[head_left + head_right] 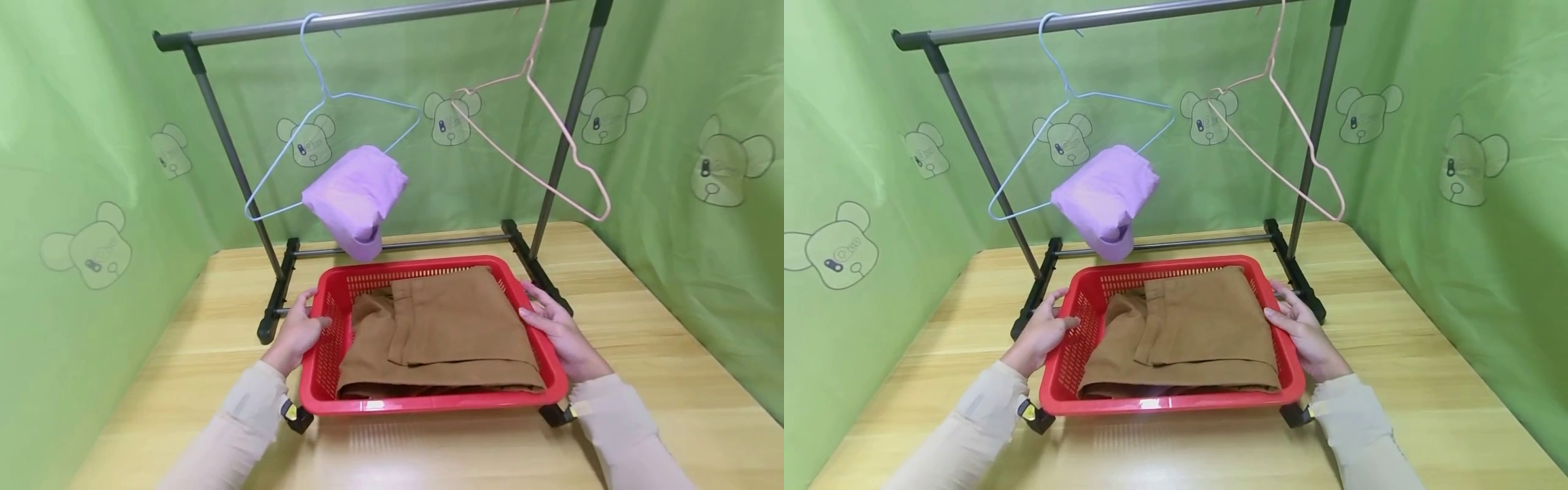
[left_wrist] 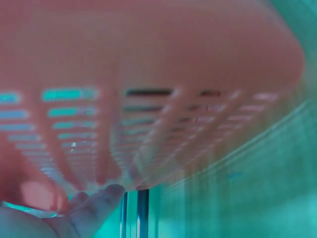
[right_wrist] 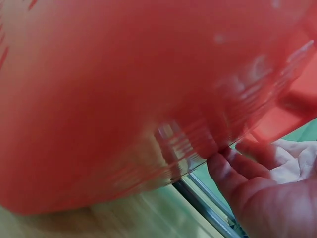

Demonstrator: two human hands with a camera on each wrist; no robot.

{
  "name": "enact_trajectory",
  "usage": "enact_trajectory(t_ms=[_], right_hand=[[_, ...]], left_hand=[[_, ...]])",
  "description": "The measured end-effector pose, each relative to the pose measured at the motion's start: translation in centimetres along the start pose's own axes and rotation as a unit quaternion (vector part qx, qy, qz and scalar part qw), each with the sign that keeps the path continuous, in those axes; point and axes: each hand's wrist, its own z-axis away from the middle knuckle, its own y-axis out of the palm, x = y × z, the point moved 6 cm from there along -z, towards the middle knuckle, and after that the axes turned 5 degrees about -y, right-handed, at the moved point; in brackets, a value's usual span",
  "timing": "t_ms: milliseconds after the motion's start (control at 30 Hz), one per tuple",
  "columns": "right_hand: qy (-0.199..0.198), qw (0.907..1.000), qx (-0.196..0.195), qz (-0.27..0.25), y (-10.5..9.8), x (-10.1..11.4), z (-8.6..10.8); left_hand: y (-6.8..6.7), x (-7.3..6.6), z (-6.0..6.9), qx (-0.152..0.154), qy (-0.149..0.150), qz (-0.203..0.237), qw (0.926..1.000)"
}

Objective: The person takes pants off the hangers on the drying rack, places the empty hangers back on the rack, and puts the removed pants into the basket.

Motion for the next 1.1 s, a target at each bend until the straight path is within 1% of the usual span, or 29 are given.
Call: enact_trajectory(t_ms=[67,133,167,367,533,600,667,833,967,1100], right_hand=[[0.007,1.0,-0.003,0.001,0.0,-0.1,0.0],[0.013,0.9999,-0.004,0.003,0.0,-0.2,0.1],[0.016,0.9999,-0.004,0.005,0.0,-0.2,0.1],[0.032,0.9993,-0.01,0.019,-0.3,-0.2,0.4],[0.041,0.9988,-0.005,0.025,-0.1,-0.3,0.3],[0.039,0.999,-0.004,0.023,-0.1,-0.3,0.3],[0.038,0.999,-0.004,0.025,-0.1,-0.3,0.4],[0.035,0.9992,-0.001,0.019,-0.2,-0.3,0.4],[0.036,0.9993,-0.001,0.014,-0.1,-0.5,0.5],[0.031,0.9995,-0.001,0.009,0.1,-0.6,0.5]], left_hand=[[-0.4,-0.1,-0.1,-0.003,-0.013,-0.001,0.9999],[-0.8,-0.4,-0.3,-0.005,-0.017,0.002,0.9998],[-1.0,-0.7,-0.4,-0.005,-0.015,0.003,0.9999],[-2.1,-2.7,-1.2,-0.022,0.026,-0.005,0.9994],[-3.4,-4.6,-1.4,-0.034,0.051,-0.007,0.9981],[-4.1,-5.5,-1.5,-0.04,0.059,-0.004,0.9974],[-4.9,-6.4,-1.5,-0.048,0.067,0.013,0.9965],[-7.0,-9.0,-1.2,-0.084,0.085,0.057,0.9912],[-8.2,-10.6,-0.6,-0.097,0.097,0.065,0.9885],[-9.2,-12.1,0.1,-0.108,0.116,0.059,0.9855]])
